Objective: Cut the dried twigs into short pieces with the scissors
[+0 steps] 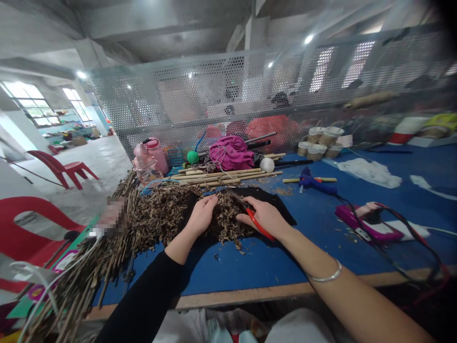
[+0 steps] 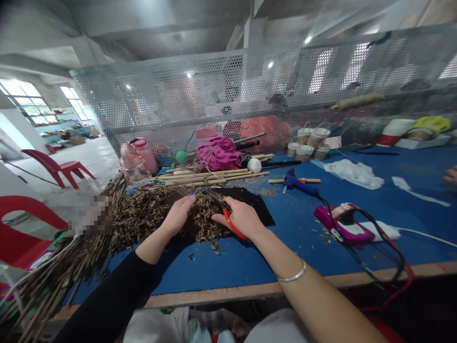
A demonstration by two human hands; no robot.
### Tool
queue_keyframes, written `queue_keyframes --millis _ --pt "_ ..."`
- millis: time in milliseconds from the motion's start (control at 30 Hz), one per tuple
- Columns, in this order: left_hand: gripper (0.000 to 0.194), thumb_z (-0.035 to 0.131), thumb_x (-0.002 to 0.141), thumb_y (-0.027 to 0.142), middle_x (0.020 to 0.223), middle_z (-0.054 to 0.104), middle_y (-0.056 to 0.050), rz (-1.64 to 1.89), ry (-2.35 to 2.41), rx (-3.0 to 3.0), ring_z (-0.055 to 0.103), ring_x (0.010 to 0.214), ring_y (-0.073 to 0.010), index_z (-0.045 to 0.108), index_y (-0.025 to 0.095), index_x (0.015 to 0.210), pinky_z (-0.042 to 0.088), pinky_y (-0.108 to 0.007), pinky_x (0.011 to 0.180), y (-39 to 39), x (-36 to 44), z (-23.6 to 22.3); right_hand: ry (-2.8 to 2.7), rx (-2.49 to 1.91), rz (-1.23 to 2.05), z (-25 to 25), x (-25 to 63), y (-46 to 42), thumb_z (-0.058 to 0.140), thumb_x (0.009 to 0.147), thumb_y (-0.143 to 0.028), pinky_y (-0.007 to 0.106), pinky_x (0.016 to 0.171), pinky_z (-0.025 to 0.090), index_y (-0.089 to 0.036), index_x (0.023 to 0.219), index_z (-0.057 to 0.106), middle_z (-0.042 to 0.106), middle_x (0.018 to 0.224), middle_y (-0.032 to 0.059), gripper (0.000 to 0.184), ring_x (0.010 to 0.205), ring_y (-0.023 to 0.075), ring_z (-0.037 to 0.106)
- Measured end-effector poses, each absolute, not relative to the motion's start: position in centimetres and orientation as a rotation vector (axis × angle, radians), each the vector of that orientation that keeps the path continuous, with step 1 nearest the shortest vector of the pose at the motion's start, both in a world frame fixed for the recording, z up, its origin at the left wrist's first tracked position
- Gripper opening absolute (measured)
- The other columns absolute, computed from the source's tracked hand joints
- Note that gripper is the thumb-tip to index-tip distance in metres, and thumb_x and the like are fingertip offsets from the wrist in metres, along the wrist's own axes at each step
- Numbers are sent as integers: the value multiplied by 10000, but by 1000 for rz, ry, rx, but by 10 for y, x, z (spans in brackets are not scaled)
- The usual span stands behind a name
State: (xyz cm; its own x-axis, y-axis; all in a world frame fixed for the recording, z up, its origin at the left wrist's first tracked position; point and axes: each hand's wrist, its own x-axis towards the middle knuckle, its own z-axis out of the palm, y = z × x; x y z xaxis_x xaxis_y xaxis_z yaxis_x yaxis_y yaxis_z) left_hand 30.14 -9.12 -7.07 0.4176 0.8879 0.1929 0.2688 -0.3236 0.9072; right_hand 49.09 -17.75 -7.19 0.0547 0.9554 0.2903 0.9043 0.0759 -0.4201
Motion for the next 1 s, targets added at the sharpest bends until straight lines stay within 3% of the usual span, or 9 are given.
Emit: queue_keyframes --millis 200,400,567,800,1000 --pt "388 569 745 215 1147 618 -90 769 838 2276 557 1052 -221 588 151 1127 393 -315 949 -98 291 -69 -1898 -1804 177 -72 497 -177 569 745 -515 268 654 413 -206 1098 501 626 941 73 474 802 207 596" --pt "165 507 803 211 834 682 -74 820 1012 2417 611 795 -203 662 170 842 445 -294 749 -91 292 -79 -2015 -1774 302 -68 508 -179 572 707 -600 365 838 417 -173 1195 452 564 1114 135 660 1006 267 541" --pt "175 499 804 243 800 670 -48 868 1055 2296 594 774 -184 660 175 821 436 -281 757 -91 292 -78 -2124 -1862 361 -68 510 -181 656 560 -662 437 914 381 -149 1224 465 510 1194 168 861 1092 324 476" --pt "298 419 780 159 1046 648 -81 935 1029 1810 552 1027 -191 674 140 932 367 -301 953 -91 296 -77 -2119 -1809 321 -73 504 -179 649 553 -679 452 937 363 -179 1236 466 489 1237 154 865 1127 321 449" --pt "317 600 676 168 904 666 -50 1018 939 1580 596 813 -142 627 145 992 436 -255 798 -88 301 -88 -2112 -1741 169 -83 503 -173 639 585 -667 446 893 393 -179 1201 497 549 1147 138 799 1053 305 494"
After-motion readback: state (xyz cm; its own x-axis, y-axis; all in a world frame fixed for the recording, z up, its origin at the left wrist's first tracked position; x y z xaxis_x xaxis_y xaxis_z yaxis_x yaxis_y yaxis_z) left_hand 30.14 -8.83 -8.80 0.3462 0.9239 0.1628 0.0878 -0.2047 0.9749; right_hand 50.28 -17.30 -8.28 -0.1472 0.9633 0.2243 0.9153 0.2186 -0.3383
